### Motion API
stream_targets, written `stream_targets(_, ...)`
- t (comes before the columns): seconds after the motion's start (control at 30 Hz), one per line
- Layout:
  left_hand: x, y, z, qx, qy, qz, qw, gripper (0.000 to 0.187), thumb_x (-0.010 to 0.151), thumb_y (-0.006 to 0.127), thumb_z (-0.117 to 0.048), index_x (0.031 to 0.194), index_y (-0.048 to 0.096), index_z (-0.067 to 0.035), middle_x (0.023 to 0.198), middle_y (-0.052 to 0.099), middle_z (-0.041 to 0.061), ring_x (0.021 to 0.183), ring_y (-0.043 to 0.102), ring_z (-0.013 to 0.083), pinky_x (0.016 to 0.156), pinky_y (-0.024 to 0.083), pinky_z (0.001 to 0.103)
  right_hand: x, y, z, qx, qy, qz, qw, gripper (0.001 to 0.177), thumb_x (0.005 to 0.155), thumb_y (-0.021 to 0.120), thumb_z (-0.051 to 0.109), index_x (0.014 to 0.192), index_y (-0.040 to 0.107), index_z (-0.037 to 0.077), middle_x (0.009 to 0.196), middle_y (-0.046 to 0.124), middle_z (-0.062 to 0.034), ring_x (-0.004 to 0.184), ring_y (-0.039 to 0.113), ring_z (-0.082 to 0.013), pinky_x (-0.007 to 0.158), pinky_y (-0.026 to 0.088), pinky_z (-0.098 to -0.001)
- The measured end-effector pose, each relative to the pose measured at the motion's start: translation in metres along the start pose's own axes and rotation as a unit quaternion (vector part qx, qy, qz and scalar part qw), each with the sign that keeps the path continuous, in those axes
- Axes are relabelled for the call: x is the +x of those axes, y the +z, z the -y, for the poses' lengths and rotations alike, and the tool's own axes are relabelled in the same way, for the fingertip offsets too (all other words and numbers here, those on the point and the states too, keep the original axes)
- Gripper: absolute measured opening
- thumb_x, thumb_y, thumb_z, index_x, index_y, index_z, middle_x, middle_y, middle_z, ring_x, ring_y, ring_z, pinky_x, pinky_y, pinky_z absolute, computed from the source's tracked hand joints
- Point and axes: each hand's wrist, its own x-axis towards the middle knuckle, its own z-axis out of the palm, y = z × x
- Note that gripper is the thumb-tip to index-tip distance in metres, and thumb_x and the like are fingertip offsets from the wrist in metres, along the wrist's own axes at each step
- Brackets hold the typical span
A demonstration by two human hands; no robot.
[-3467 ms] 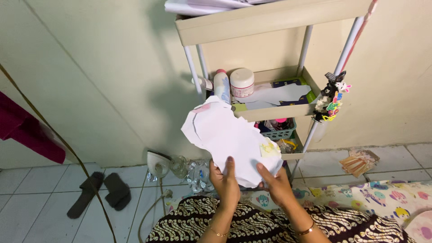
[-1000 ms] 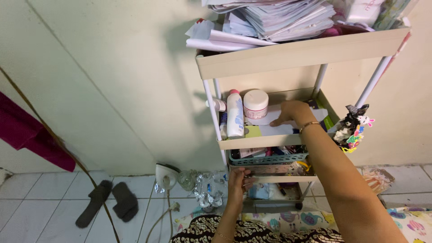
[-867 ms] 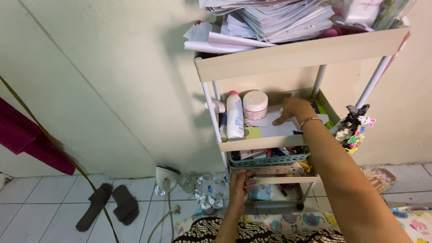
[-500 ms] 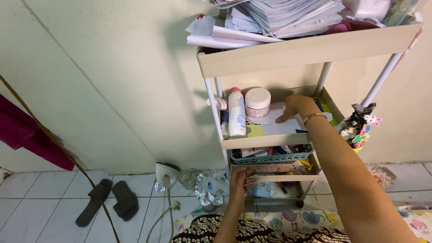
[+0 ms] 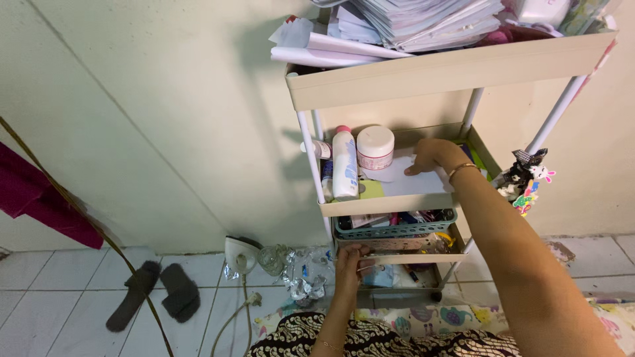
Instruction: The person organizes a three-tiered rolling cart by folding and stacking papers, then wiping and rearranging bottles and containers on the middle shelf. The person handles paper sheets, a small box, and several bottles, placing them back on the cart.
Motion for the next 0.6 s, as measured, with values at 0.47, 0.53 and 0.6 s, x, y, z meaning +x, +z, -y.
stream_targets(0.47, 0.003, 0.001, 0.007, 0.009, -0.017, 0.047, 0.999, 0.037, 0.1, 0.052, -0.038, 0.122, 0.06, -0.01, 0.121, 0.071, 0.01, 0.098, 0.073, 0.0198, 0.086, 0.059, 0.035, -0.115, -0.074, 0.014, 0.084, 0.049, -0.241, 0.966, 0.029, 0.096, 0.06, 0.027, 0.113, 0.072, 0.007, 0.116, 0.071, -0.0201, 0.106, 0.067, -0.0393, 0.084, 0.053, -0.0492)
stream_targets(0.53, -0.003, 0.002, 0.003, -0.002, -0.011, 0.081, 0.997, 0.042, 0.099, 0.051, -0.043, 0.125, 0.059, -0.01, 0.124, 0.071, 0.011, 0.102, 0.073, 0.022, 0.09, 0.06, 0.035, -0.136, -0.063, 0.011, 0.199, 0.013, -0.206, 0.958, 0.039, 0.099, 0.061, 0.035, 0.119, 0.068, 0.002, 0.113, 0.073, -0.025, 0.102, 0.072, -0.0378, 0.086, 0.057, -0.0465)
stream_targets(0.6, -0.005, 0.008, -0.003, -0.025, 0.006, 0.135, 0.99, 0.052, 0.1, 0.045, -0.049, 0.128, 0.06, -0.007, 0.125, 0.07, 0.013, 0.106, 0.072, 0.0238, 0.09, 0.06, 0.036, -0.159, -0.039, 0.015, 0.308, -0.026, -0.17, 0.936, 0.049, 0.098, 0.059, 0.043, 0.124, 0.067, 0.003, 0.11, 0.075, -0.0247, 0.099, 0.074, -0.0354, 0.086, 0.058, -0.0458)
